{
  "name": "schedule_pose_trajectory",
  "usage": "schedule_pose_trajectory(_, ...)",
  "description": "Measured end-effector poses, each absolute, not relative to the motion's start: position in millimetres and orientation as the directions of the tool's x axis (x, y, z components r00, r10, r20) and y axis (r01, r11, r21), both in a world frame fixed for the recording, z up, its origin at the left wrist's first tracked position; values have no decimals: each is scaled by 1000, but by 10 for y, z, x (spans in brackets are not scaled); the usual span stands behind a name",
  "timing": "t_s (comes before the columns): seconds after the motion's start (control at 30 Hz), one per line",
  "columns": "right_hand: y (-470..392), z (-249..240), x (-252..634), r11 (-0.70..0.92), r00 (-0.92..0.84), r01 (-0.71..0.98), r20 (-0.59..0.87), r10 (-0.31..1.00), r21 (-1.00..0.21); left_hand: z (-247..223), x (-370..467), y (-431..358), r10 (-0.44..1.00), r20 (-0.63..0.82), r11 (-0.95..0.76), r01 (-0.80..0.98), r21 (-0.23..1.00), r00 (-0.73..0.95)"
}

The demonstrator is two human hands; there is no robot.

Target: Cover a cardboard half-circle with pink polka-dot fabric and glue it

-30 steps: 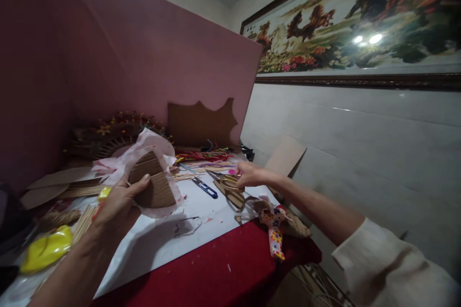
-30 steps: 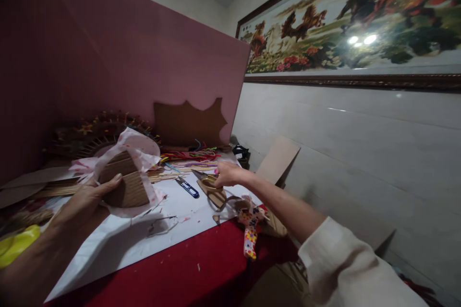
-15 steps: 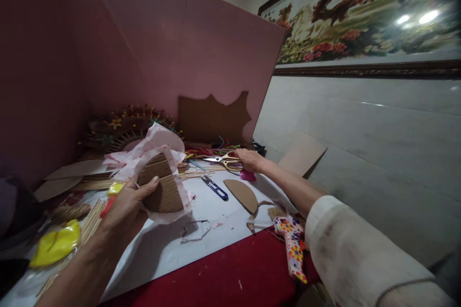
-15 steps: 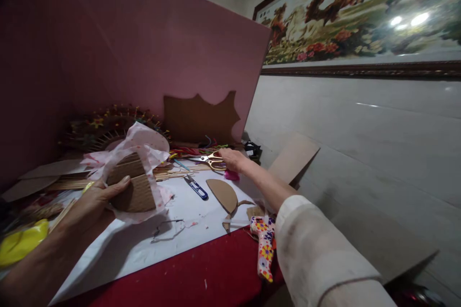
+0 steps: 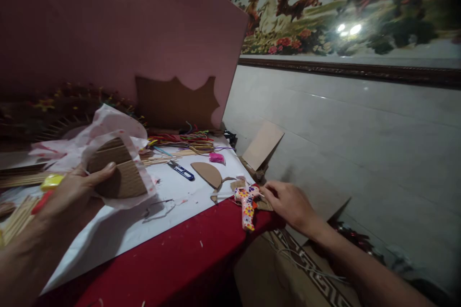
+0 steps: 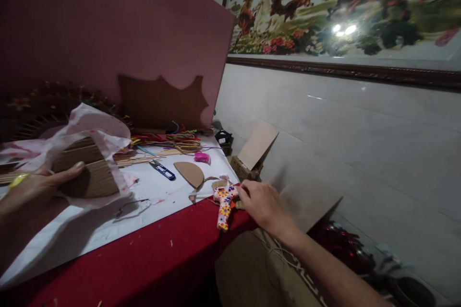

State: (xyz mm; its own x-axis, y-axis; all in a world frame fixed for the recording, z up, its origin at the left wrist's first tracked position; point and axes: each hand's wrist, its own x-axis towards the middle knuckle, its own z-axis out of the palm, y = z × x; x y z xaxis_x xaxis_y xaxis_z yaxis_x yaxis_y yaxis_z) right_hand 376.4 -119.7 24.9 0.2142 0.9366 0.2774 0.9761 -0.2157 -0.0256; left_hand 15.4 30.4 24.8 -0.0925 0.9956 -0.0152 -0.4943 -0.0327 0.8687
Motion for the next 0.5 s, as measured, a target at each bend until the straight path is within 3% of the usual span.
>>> schedule_pose_trajectory(0.17,-1417,-254,4055,-345,399,913,307,864,-217,289,159,270,995,16,-60,-476,878,-96)
schedule_pose_trajectory(0.5,-972,-565,4118,-122,274,914,368,889,-386,239,136,319,993,31,-85,-494,866,-115)
